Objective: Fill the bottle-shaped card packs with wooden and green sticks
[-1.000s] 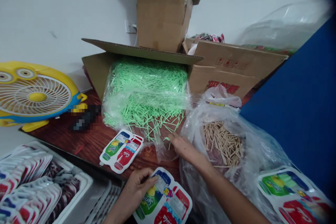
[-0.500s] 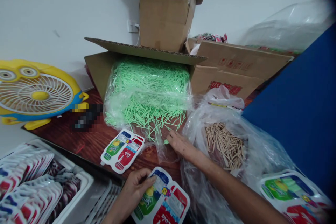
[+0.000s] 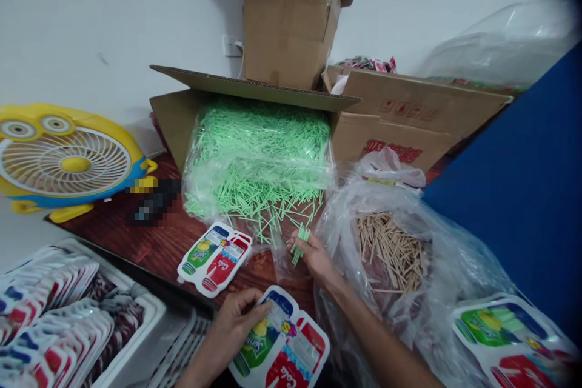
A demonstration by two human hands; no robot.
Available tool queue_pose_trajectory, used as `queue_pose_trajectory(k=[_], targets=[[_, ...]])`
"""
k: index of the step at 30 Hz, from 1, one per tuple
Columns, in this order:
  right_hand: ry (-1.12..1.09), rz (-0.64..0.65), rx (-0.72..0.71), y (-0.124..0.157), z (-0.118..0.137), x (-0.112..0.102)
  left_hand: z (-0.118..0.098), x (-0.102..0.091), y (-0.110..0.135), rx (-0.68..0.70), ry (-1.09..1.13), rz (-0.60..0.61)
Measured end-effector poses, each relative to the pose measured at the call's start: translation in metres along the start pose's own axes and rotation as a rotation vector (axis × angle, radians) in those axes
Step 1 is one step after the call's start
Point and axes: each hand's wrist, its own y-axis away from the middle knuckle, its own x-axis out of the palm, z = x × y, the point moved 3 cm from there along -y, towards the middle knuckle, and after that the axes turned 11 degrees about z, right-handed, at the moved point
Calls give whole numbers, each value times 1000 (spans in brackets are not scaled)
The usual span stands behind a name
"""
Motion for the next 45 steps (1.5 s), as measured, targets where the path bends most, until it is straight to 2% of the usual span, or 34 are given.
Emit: queue_pose_trajectory(k=[4, 7, 11, 15, 18, 21, 25, 28, 31, 34, 40, 42, 45], targets=[[8, 14, -53, 11, -2, 7, -2, 0, 2, -22, 44, -3], [110, 25, -66, 18, 4, 13, -4, 1, 2, -28, 76, -5], [195, -20, -98, 25, 14, 17, -5, 1, 2, -37, 95, -13], [202, -15, -43, 26, 6, 18, -4, 0, 2, -33, 107, -8], [135, -42, -5, 24, 1, 15, -2, -1, 2, -20, 114, -12], [11, -80, -24, 26, 15, 15, -3, -1, 1, -11, 96, -27], [-527, -148, -79, 45, 53, 22, -10, 4, -1, -2, 66, -2], [-731, -186, -136, 64, 76, 32, -18, 11, -5, 32, 46, 48], [-730, -218, -125, 77, 83, 39, -24, 18, -8, 78, 5, 85], [-648, -264, -77, 85, 78, 44, -28, 22, -10, 111, -48, 99], [-590, -329, 6, 100, 68, 46, -32, 25, -13, 143, -89, 55], [-613, -283, 48, 101, 70, 46, -32, 26, -14, 145, -67, 49], [-618, -108, 140, 97, 74, 43, -32, 24, -17, 130, -8, 66]])
